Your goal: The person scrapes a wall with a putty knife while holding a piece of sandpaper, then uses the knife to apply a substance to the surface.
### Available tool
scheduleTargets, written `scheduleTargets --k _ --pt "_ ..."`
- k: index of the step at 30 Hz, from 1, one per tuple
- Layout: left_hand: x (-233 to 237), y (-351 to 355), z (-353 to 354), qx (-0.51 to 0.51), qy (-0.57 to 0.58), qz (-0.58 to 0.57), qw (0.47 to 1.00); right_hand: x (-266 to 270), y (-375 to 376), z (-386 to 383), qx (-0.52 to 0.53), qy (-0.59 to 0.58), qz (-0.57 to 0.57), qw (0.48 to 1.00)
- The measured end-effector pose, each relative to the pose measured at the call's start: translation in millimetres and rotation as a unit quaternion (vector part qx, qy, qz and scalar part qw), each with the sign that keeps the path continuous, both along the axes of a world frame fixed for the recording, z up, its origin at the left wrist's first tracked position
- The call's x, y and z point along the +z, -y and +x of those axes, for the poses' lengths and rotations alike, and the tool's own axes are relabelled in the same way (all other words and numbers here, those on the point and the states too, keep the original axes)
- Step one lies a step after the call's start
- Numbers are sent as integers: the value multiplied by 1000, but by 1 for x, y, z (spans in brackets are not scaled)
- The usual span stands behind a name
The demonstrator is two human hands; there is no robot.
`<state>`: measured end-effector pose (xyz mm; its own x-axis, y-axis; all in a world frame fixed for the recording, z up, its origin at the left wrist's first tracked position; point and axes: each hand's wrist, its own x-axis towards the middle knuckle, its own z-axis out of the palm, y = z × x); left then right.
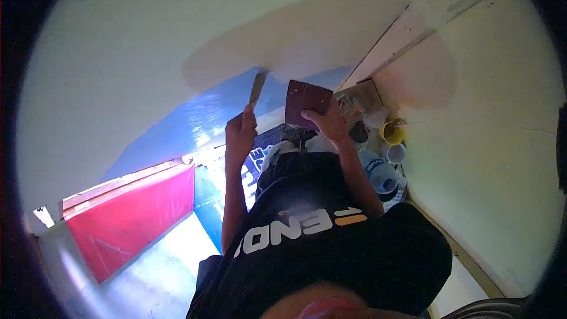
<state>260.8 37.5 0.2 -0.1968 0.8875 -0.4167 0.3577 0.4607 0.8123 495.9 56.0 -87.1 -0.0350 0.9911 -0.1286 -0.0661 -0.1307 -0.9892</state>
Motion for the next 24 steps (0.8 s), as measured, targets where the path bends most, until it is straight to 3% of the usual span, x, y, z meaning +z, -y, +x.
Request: scheduleTargets --k 3,7,10,14,16,17,19,24 --pt "-5 1 8 -18 -20 56 998 1 -2 -4 2 -4 -1 1000" --pt "8 1 -3 -7 -18 13 1000 1 -3 4 14 60 57 996" --pt "12 -7 6 -48 -54 52 996 -4 -4 0 23 -50 -7 998" --pt "4 -2 -3 -11 1 44 999 13 -3 2 8 0 -19 1000" --pt "19 -8 12 -49 -44 37 997 30 0 4 18 -22 -62 998" --pt "17 -6 9 -48 -47 65 996 27 2 3 17 4 -55 998" --pt "19 0 -6 -18 -34 18 999 22 -1 4 8 58 -34 998" --pt "9 -12 6 -52 -47 52 996 10 1 1 -27 9 -9 1000"
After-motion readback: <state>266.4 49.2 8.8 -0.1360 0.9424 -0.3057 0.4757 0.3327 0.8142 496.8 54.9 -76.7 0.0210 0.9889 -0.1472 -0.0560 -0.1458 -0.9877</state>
